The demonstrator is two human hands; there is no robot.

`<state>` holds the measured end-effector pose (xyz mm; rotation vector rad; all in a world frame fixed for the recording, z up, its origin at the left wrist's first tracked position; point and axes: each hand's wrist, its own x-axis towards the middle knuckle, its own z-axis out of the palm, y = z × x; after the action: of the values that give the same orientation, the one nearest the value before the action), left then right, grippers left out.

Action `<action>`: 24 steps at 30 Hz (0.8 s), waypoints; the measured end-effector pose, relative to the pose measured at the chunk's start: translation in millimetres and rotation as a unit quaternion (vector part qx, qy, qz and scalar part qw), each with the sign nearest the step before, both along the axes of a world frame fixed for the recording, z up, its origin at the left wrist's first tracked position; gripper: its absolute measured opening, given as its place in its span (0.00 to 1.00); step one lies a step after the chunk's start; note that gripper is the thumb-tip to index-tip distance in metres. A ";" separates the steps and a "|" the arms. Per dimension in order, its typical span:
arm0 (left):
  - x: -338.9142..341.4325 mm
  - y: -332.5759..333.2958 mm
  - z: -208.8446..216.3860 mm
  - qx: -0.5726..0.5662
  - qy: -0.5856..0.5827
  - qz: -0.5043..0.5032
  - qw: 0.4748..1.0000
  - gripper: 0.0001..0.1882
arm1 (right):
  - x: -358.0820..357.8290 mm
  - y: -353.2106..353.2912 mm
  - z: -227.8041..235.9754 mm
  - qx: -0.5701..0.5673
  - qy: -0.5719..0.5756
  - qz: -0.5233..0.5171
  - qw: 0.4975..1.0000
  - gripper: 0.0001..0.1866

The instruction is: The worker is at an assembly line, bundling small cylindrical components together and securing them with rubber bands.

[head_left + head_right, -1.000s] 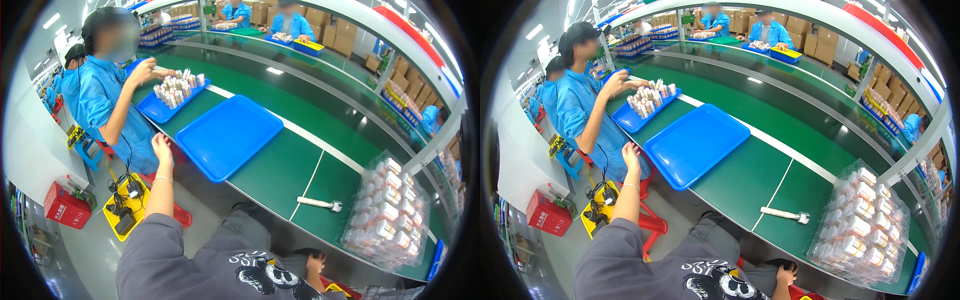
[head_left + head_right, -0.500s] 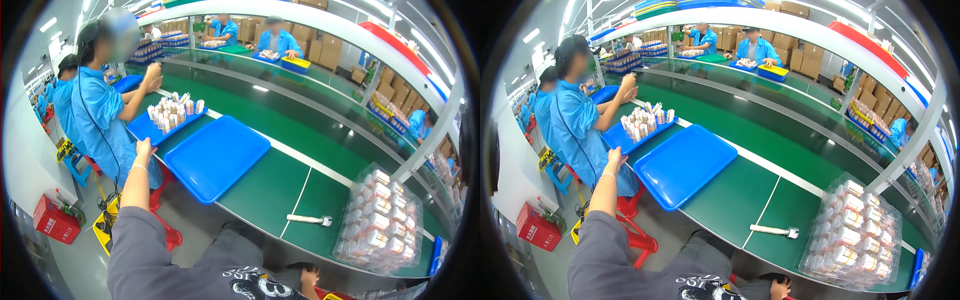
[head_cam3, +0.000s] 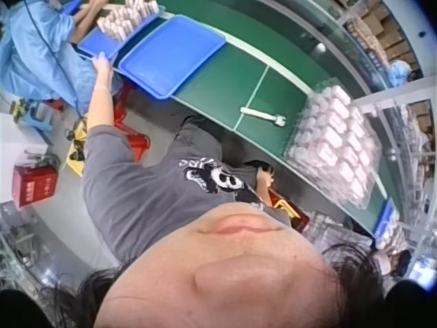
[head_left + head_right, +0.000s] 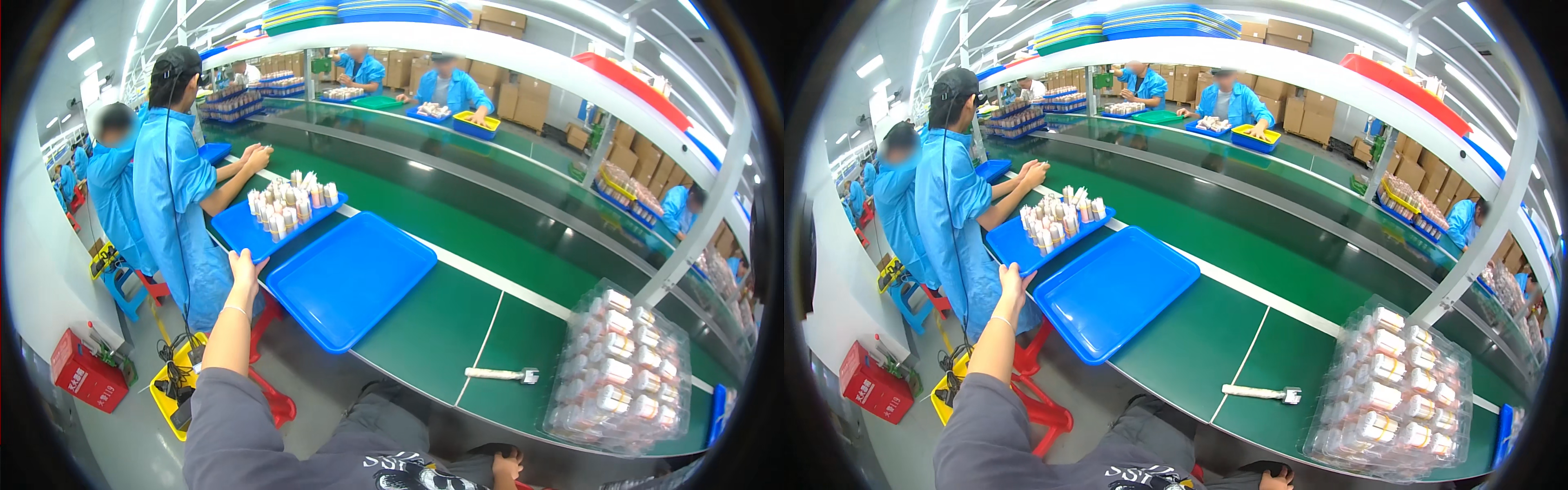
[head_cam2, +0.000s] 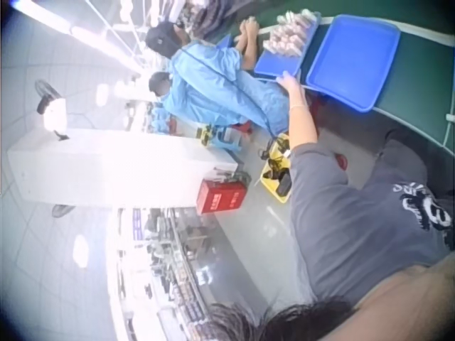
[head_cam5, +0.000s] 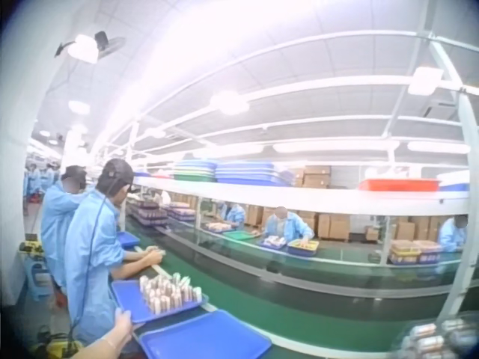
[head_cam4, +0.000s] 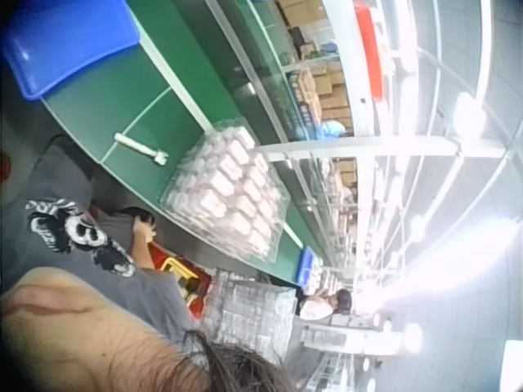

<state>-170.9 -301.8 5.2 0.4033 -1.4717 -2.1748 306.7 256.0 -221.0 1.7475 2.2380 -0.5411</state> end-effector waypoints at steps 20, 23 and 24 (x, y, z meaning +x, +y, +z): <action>157.9 108.8 16.4 0.044 0.002 -0.106 0.993 0.11 | 3.2 -3.4 4.7 0.005 -0.002 0.004 1.000 0.35; 172.8 122.8 3.4 0.033 -0.021 -0.100 0.994 0.13 | 1.6 -6.2 7.9 0.001 0.014 0.006 1.000 0.36; 175.0 126.5 3.3 0.033 -0.023 -0.102 0.994 0.13 | 2.8 -6.7 6.6 0.001 0.012 0.004 1.000 0.36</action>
<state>4.1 -175.3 8.5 0.3410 -1.5266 -2.3945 309.5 249.4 -214.3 1.7408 2.2621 -0.5597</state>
